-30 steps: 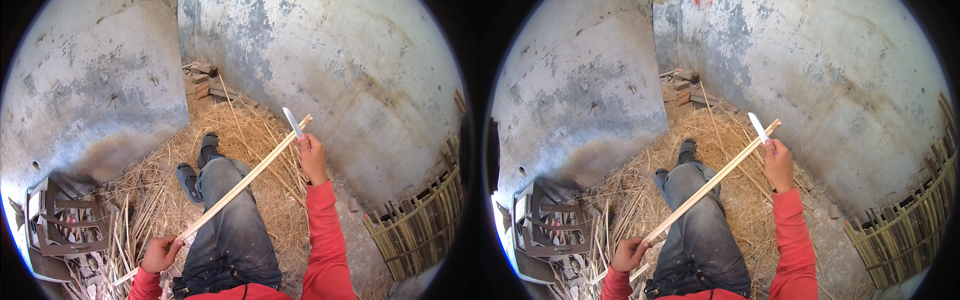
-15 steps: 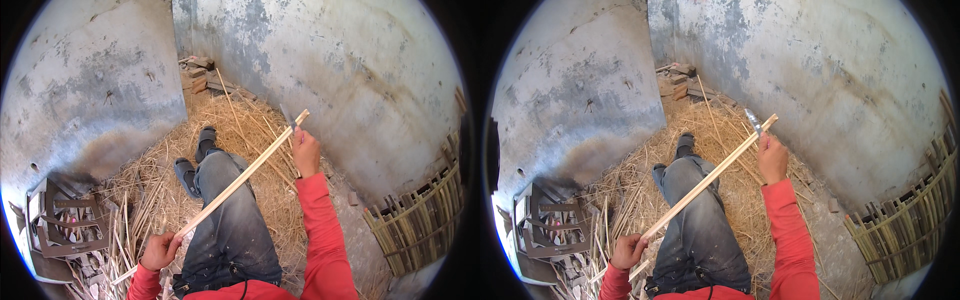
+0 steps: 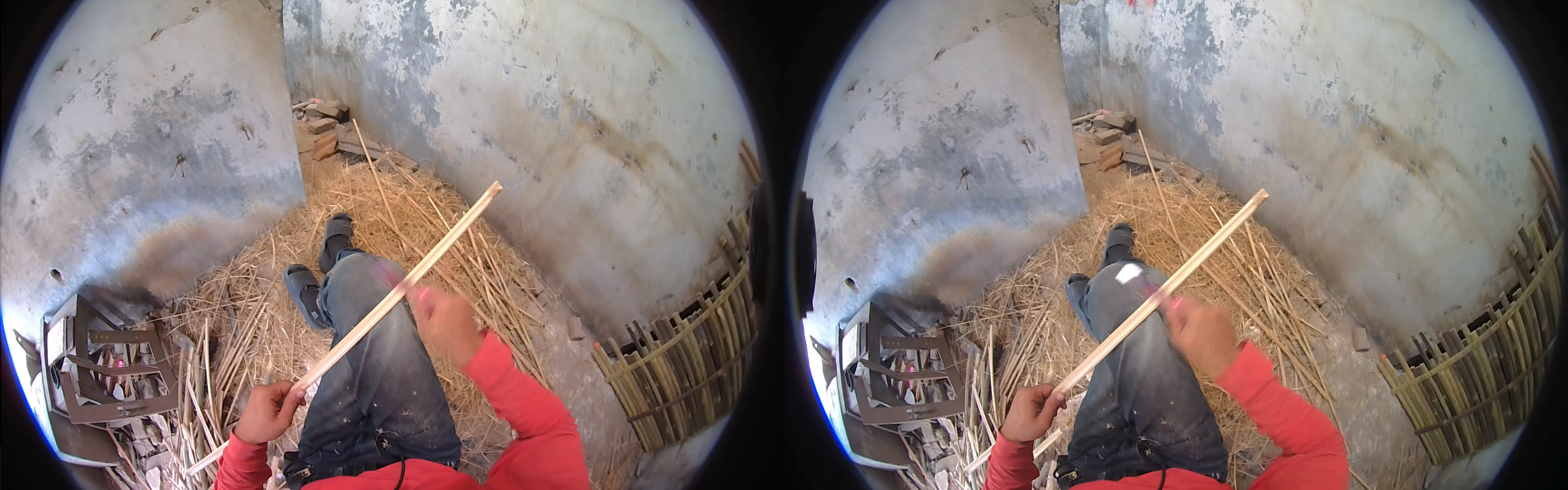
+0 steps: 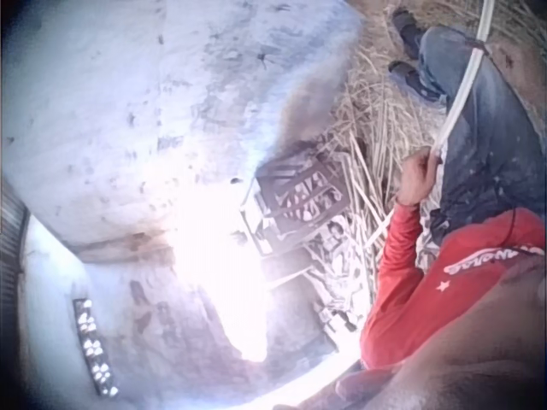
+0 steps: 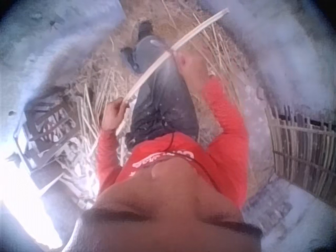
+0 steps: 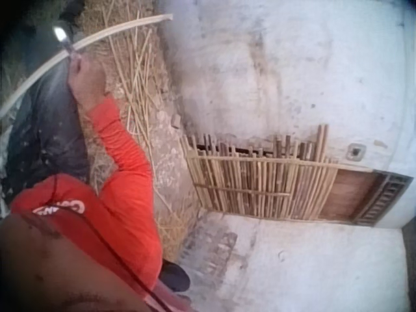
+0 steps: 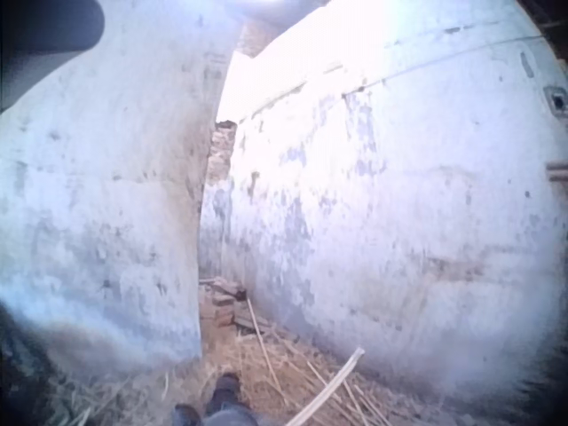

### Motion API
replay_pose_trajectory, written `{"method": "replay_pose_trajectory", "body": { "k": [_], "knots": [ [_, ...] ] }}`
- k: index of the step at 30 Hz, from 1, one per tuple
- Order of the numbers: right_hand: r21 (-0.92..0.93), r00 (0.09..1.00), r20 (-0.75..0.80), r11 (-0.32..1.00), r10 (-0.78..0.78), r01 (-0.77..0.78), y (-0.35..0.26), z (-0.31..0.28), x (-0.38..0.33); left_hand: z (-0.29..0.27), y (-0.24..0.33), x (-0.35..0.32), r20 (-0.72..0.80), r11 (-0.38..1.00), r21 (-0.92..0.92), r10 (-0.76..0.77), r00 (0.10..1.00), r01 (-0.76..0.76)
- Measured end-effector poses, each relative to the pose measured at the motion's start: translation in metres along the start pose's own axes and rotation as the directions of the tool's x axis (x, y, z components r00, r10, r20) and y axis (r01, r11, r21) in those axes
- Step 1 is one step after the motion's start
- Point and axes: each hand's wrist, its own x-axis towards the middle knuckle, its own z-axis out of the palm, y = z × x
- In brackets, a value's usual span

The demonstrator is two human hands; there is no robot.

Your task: The person shaves a bamboo strip using a knife, removing outer layers and smoothing the surface while sitting on a straw-covered floor.

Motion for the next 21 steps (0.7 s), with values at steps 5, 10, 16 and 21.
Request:
{"method": "replay_pose_trajectory", "body": {
  "k": [5, 10, 16, 21],
  "knots": [
    [0.131, 0.994, 0.059, 0.988, -0.093, 0.085, -0.064, -0.039, 0.002, -0.001, 0.024, 0.010, -0.060, 0.968, 0.216, 0.147, 0.987, -0.131],
    [-0.157, 0.858, -0.193, 0.878, -0.476, 0.451, -0.052, -0.076, 0.038, -0.009, 0.077, 0.055, 0.021, 0.834, 0.424, 0.382, 0.924, -0.354],
    [0.209, 0.978, -0.051, 0.960, 0.203, -0.188, 0.011, -0.101, 0.031, -0.034, 0.070, 0.103, -0.411, 0.466, 0.795, 0.885, 0.220, -0.388],
    [0.150, 0.855, -0.225, 0.884, 0.467, -0.443, 0.142, -0.086, -0.014, -0.110, -0.101, 0.137, -0.829, 0.886, 0.461, 0.449, 0.334, -0.045]
  ]
}}
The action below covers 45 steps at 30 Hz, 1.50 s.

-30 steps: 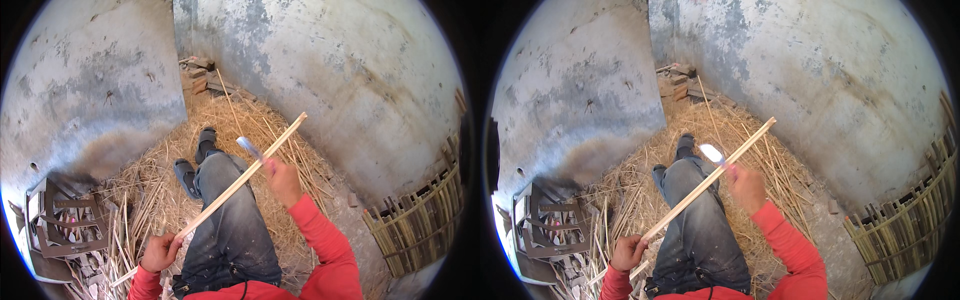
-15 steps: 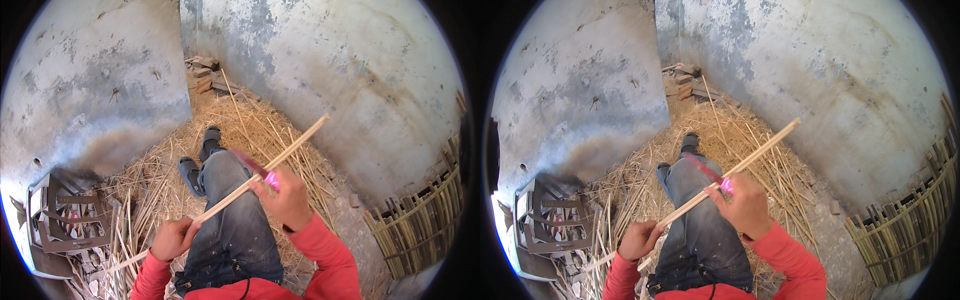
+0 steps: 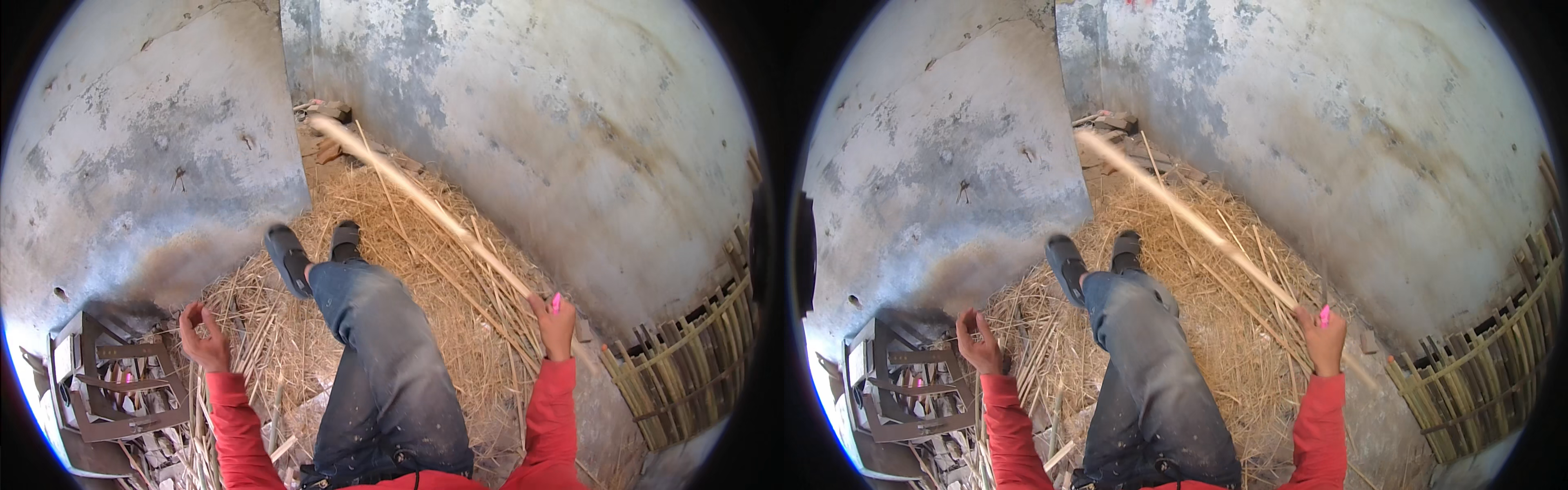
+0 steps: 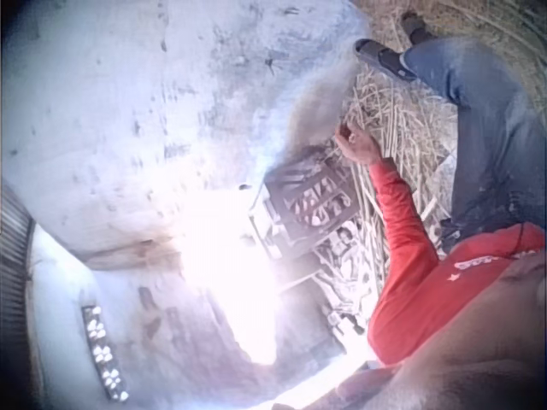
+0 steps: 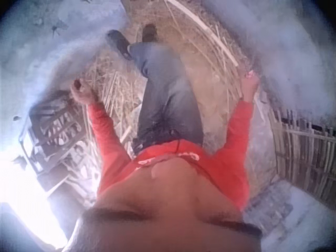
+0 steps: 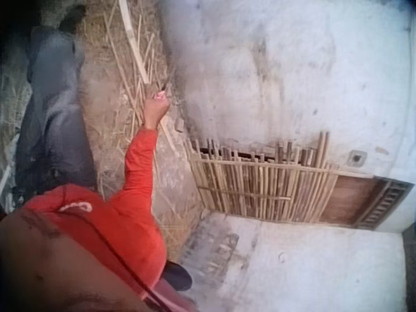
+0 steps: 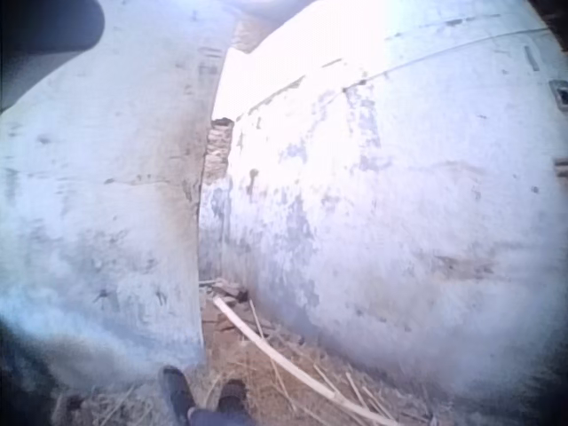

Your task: The person shaves a bamboo strip using a knife, removing outer layers and smoothing the surface while sitting on a straw-covered floor.

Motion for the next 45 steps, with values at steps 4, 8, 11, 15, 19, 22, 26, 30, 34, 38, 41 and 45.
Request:
{"method": "replay_pose_trajectory", "body": {
  "k": [4, 8, 11, 15, 19, 22, 26, 30, 34, 38, 41, 45],
  "knots": [
    [-0.417, 0.978, -0.160, 0.889, 0.133, -0.189, 0.135, 0.007, 0.011, 0.004, -0.228, -0.087, 0.250, 0.806, 0.536, -0.437, 0.864, 0.252],
    [-0.615, 0.974, -0.175, 0.756, 0.143, -0.221, 0.200, 0.052, 0.019, -0.028, -0.352, -0.188, 0.187, 0.430, 0.869, -0.745, 0.641, 0.246],
    [-0.568, 0.932, -0.085, 0.751, 0.353, -0.336, 0.194, 0.078, 0.021, -0.029, -0.350, -0.246, 0.274, 0.394, 0.805, -0.910, 0.312, 0.443],
    [-0.545, 0.896, 0.039, 0.761, 0.442, -0.351, 0.170, 0.135, 0.038, -0.012, -0.343, -0.270, 0.249, 0.304, 0.936, -0.927, 0.280, 0.175],
    [-0.576, 0.945, 0.123, 0.797, 0.303, -0.180, 0.189, 0.133, 0.052, 0.023, -0.300, -0.232, -0.029, 0.054, 0.989, -0.839, 0.543, 0.137],
    [-0.479, 0.974, -0.055, 0.850, 0.219, -0.219, 0.190, 0.151, 0.056, 0.011, -0.325, -0.212, -0.046, 0.081, 0.969, -0.868, 0.494, 0.233],
    [-0.450, 0.957, 0.053, 0.862, 0.285, -0.231, 0.166, 0.164, 0.096, -0.011, -0.395, -0.202, 0.055, 0.164, 0.961, -0.901, 0.429, 0.222],
    [0.454, 0.648, 0.593, 0.466, 0.478, -0.760, 0.090, 0.172, 0.178, -0.019, -0.382, -0.209, 0.179, 0.329, 0.939, -0.720, 0.671, 0.103],
    [-0.203, 0.891, 0.452, 0.976, 0.027, 0.073, 0.007, 0.186, 0.311, -0.034, -0.375, -0.186, 0.033, 0.449, 0.678, -0.810, 0.585, 0.583],
    [-0.622, 0.824, 0.356, 0.546, -0.442, 0.561, 0.008, 0.231, 0.427, -0.005, -0.337, -0.154, 0.264, 0.855, 0.488, -0.337, 0.904, 0.177],
    [0.122, 0.996, 0.060, 0.991, -0.068, 0.060, -0.056, 0.261, 0.445, 0.073, -0.241, -0.061, 0.249, 0.953, 0.300, -0.123, 0.961, 0.045],
    [0.404, 0.921, 0.361, 0.915, -0.144, -0.015, -0.172, 0.307, 0.346, 0.158, -0.071, 0.104, 0.338, 0.974, -0.175, -0.079, 0.938, 0.145]
  ]
}}
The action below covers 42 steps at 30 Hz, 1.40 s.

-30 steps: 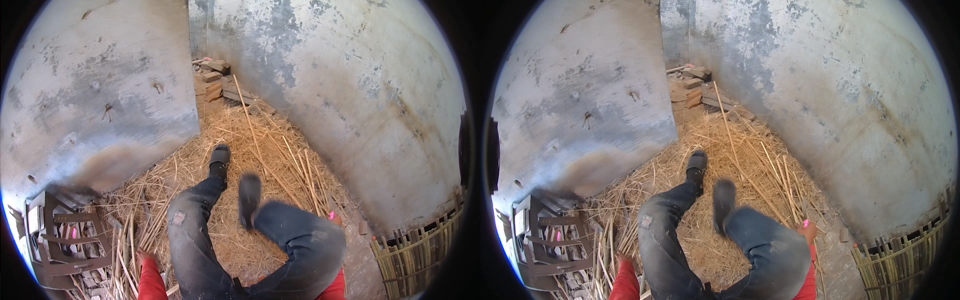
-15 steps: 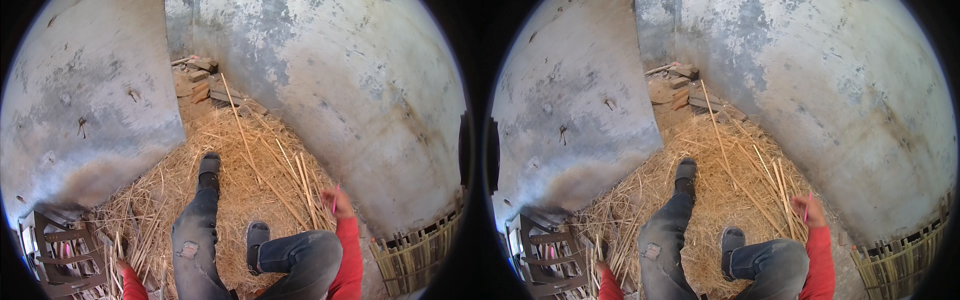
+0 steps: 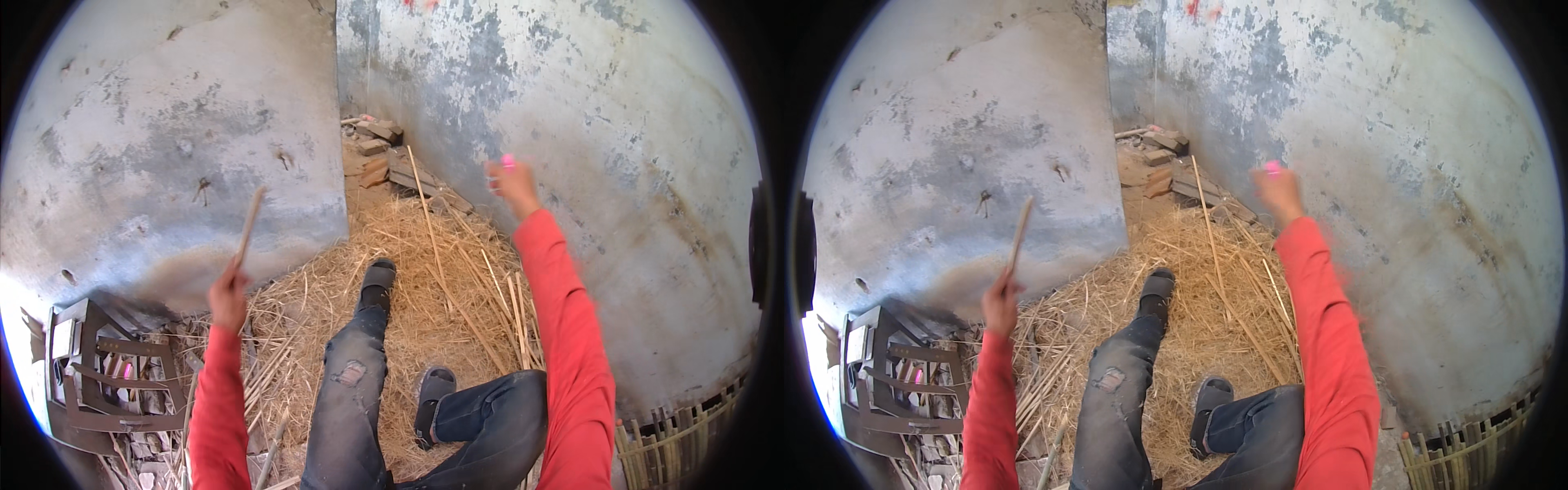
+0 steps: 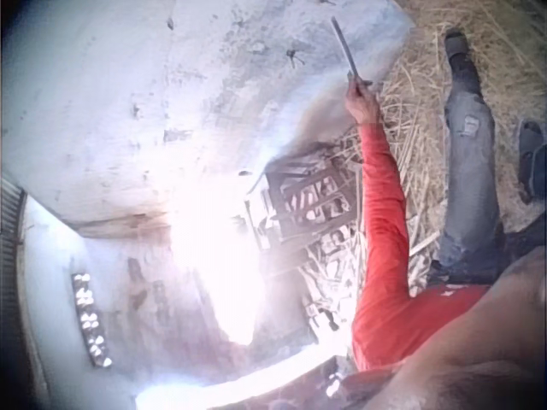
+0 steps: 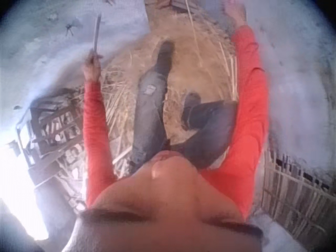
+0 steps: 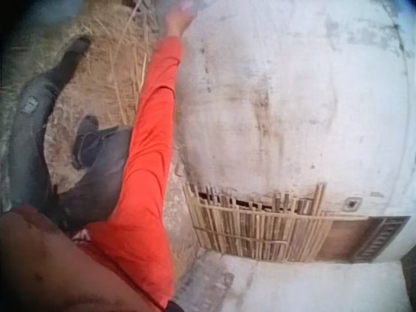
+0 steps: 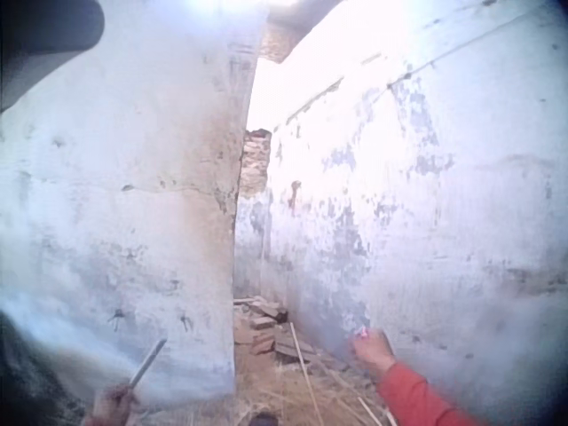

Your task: The person shaves a bamboo strip using a knife, removing outer layers and smoothing the surface while sitting on a straw-covered floor.

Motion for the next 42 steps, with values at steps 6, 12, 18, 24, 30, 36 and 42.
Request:
{"method": "replay_pose_trajectory", "body": {
  "k": [6, 12, 18, 24, 30, 36, 42],
  "knots": [
    [0.053, 0.960, 0.155, 0.972, -0.235, 0.229, -0.119, 0.072, -0.121, 0.067, 0.206, 0.060, 0.658, 0.835, -0.407, -0.012, 0.753, 0.370],
    [0.421, 0.968, 0.140, 0.898, -0.206, 0.130, -0.165, 0.026, -0.185, 0.058, 0.273, -0.034, 0.766, 0.804, -0.443, 0.111, 0.633, 0.396],
    [0.584, 0.975, -0.126, 0.781, -0.181, 0.220, -0.145, -0.059, -0.184, 0.005, 0.249, -0.094, 0.937, 0.599, -0.337, 0.136, 0.323, 0.726],
    [0.693, 0.980, -0.188, 0.699, -0.065, 0.179, -0.136, -0.093, -0.176, -0.038, 0.244, -0.109, 0.957, 0.664, -0.279, 0.131, 0.259, 0.694],
    [0.149, 0.805, -0.416, 0.841, -0.423, 0.520, -0.099, -0.064, -0.202, -0.017, 0.319, -0.079, 0.942, 0.621, -0.267, 0.009, 0.334, 0.737],
    [0.353, 0.961, 0.036, 0.903, -0.275, 0.245, -0.109, -0.031, -0.226, 0.002, 0.321, -0.059, 0.959, 0.444, -0.209, -0.081, 0.271, 0.871],
    [-0.043, 0.888, 0.073, 0.888, -0.455, 0.458, -0.099, 0.004, -0.216, 0.024, 0.299, -0.046, 0.940, 0.427, -0.298, -0.027, 0.341, 0.854]
  ]
}}
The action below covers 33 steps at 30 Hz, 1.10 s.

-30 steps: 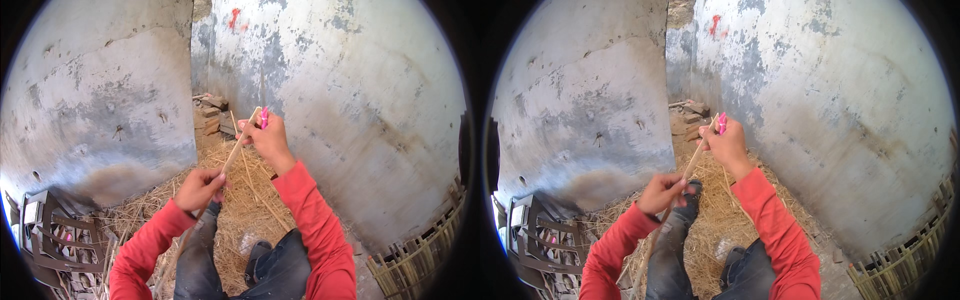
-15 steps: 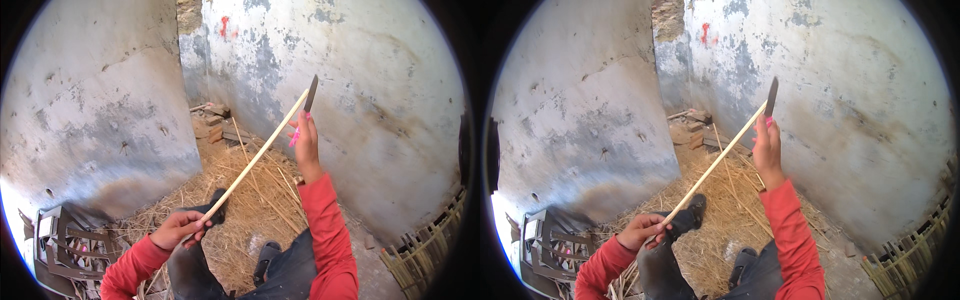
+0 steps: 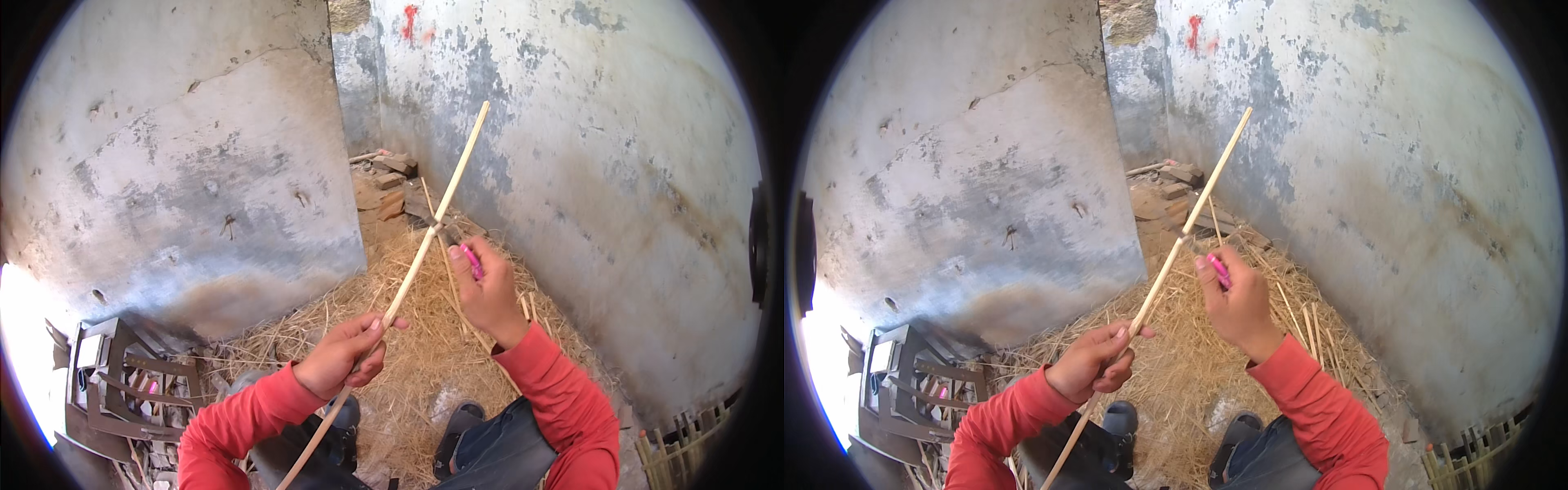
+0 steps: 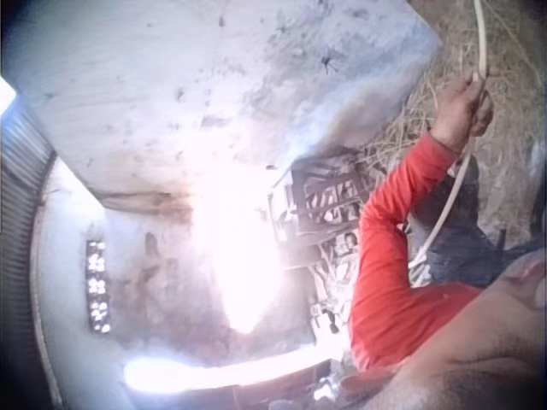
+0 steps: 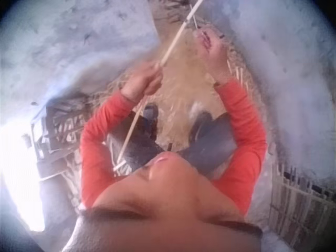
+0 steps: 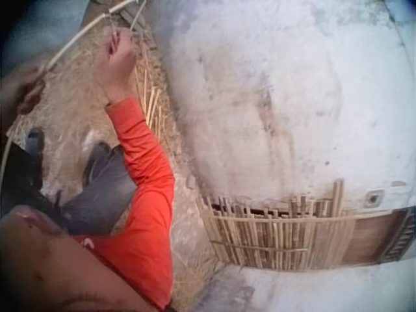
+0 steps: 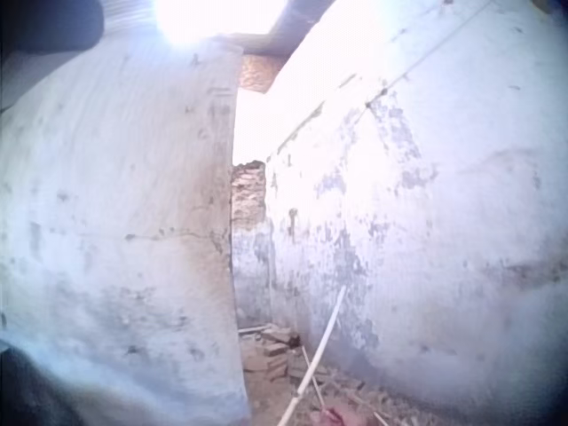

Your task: The person shaves a bamboo strip using a knife, removing outer layers and smoothing the surface while sitting on a straw-covered floor.

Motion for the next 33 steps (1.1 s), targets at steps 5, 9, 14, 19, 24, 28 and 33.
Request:
{"method": "replay_pose_trajectory", "body": {
  "k": [5, 9, 14, 19, 24, 28, 33],
  "knots": [
    [-0.052, 0.978, 0.024, 0.977, -0.207, 0.208, -0.003, 0.032, 0.002, -0.036, -0.023, 0.010, 0.028, 0.979, -0.196, -0.052, 0.998, 0.056],
    [-0.007, 0.961, 0.277, 1.000, -0.025, 0.028, -0.006, 0.052, -0.012, -0.050, -0.036, 0.008, -0.061, 0.983, -0.176, -0.054, 0.997, 0.043],
    [-0.037, 0.912, 0.408, 0.999, 0.038, -0.026, 0.009, 0.078, -0.021, -0.060, -0.040, 0.003, -0.130, 0.995, -0.095, -0.020, 0.991, 0.007],
    [0.045, 0.884, 0.459, 0.991, 0.090, -0.124, 0.020, 0.090, -0.014, -0.074, -0.043, 0.001, -0.131, 0.999, -0.046, 0.012, 0.991, -0.018],
    [0.094, 0.877, 0.466, 0.978, 0.121, -0.185, 0.032, 0.095, -0.013, -0.085, -0.046, 0.001, -0.171, 1.000, 0.021, 0.017, 0.985, -0.014],
    [0.110, 0.864, 0.456, 0.949, 0.216, -0.295, 0.041, 0.090, -0.012, -0.083, -0.049, 0.001, -0.171, 0.998, 0.065, 0.031, 0.985, -0.021],
    [0.128, 0.903, 0.350, 0.943, 0.247, -0.307, 0.063, 0.082, -0.004, -0.086, -0.051, 0.001, -0.183, 0.998, 0.067, 0.005, 0.983, 0.008]
  ]
}}
